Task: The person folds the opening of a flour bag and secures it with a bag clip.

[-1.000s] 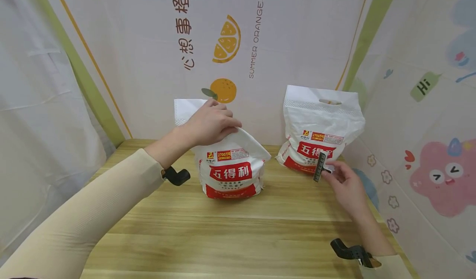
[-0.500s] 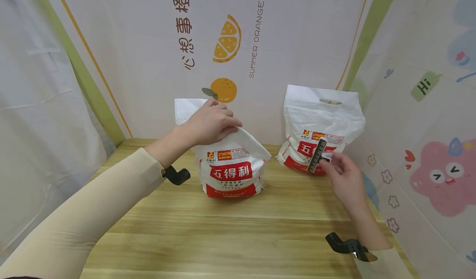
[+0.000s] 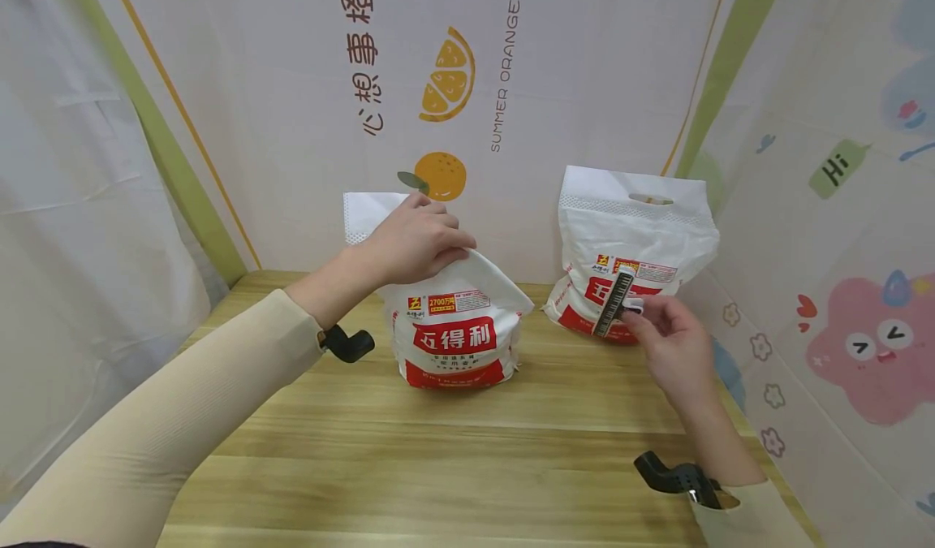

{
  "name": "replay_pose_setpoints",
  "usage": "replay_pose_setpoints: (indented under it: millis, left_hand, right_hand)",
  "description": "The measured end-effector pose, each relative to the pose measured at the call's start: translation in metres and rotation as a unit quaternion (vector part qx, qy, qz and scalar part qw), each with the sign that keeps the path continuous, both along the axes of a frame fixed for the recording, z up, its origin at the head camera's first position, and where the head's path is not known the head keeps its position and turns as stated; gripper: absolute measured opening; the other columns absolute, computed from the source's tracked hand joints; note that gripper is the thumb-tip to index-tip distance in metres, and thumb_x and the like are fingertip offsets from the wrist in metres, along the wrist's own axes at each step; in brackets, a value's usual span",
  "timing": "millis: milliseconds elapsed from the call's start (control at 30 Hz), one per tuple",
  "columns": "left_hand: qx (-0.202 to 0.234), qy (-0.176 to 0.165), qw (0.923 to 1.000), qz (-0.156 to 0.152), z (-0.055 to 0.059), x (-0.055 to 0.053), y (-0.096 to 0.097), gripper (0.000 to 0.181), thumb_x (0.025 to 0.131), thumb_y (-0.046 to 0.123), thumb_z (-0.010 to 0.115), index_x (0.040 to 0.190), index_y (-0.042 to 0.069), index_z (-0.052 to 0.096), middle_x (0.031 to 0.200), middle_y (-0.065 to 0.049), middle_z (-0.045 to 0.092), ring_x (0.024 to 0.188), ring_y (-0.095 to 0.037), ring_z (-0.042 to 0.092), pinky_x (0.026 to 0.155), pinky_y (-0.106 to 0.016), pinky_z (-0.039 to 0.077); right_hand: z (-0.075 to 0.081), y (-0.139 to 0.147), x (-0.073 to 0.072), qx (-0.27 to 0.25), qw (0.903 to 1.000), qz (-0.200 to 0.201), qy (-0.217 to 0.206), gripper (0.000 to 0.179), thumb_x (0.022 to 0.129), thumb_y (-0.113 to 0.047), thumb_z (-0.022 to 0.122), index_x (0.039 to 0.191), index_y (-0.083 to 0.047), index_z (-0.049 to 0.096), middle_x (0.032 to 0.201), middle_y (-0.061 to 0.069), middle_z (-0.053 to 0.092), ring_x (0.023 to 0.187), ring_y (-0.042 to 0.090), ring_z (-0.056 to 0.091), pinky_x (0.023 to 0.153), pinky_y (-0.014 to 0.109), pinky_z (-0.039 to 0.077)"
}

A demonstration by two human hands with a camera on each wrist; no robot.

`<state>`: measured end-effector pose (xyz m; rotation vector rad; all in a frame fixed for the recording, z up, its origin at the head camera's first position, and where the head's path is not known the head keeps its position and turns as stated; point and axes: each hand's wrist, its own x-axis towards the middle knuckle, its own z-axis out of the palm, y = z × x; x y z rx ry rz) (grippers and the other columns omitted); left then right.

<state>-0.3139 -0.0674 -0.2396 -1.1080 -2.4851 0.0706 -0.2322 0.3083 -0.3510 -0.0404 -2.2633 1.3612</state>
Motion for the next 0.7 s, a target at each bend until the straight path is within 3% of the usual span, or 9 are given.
replay_pose_setpoints:
  millis: [167,400,533,700]
  left_hand:
    - [-0.001,-0.001,1.0000,0.001,0.000,0.000,0.000,0.025,0.110,0.029,0.069,0.130,0.023,0.082,0.117,-0.001,0.081,0.114,-0.027,0.070,0.107,-0.050,0.046]
    - [0.000,-0.004,1.0000,0.002,0.001,0.000,0.000,0.025,0.110,0.029,0.068,0.130,0.021,0.081,0.120,-0.001,0.081,0.116,-0.027,0.069,0.109,-0.050,0.045]
    - [-0.003,-0.007,1.0000,0.002,0.002,0.000,0.000,0.026,0.110,0.029,0.068,0.130,0.021,0.081,0.121,-0.001,0.081,0.116,-0.027,0.069,0.110,-0.051,0.045]
    - [-0.010,-0.010,0.9999,0.004,0.002,0.001,0.000,0.026,0.110,0.030,0.068,0.131,0.021,0.080,0.122,-0.001,0.081,0.118,-0.027,0.069,0.114,-0.052,0.044]
  right_hand:
    - [0.004,-0.001,0.001,-0.022,0.9997,-0.002,0.007,0.005,0.106,-0.014,0.075,0.109,-0.012,0.073,0.095,-0.030,0.070,0.087,-0.002,0.062,0.071,0.009,0.053]
    - [0.011,-0.005,-0.002,0.003,0.9999,-0.010,0.014,0.013,0.105,-0.022,0.077,0.110,-0.011,0.072,0.096,-0.030,0.070,0.088,-0.003,0.064,0.070,0.009,0.053]
    - [0.014,-0.011,-0.009,-0.024,0.9988,0.019,0.037,0.012,0.103,-0.013,0.078,0.109,-0.004,0.073,0.095,-0.028,0.072,0.086,-0.005,0.068,0.073,0.008,0.056]
    - [0.019,-0.024,-0.018,-0.037,0.9957,0.056,0.065,0.007,0.101,-0.002,0.078,0.103,-0.004,0.071,0.093,-0.023,0.073,0.084,-0.006,0.069,0.073,0.008,0.057]
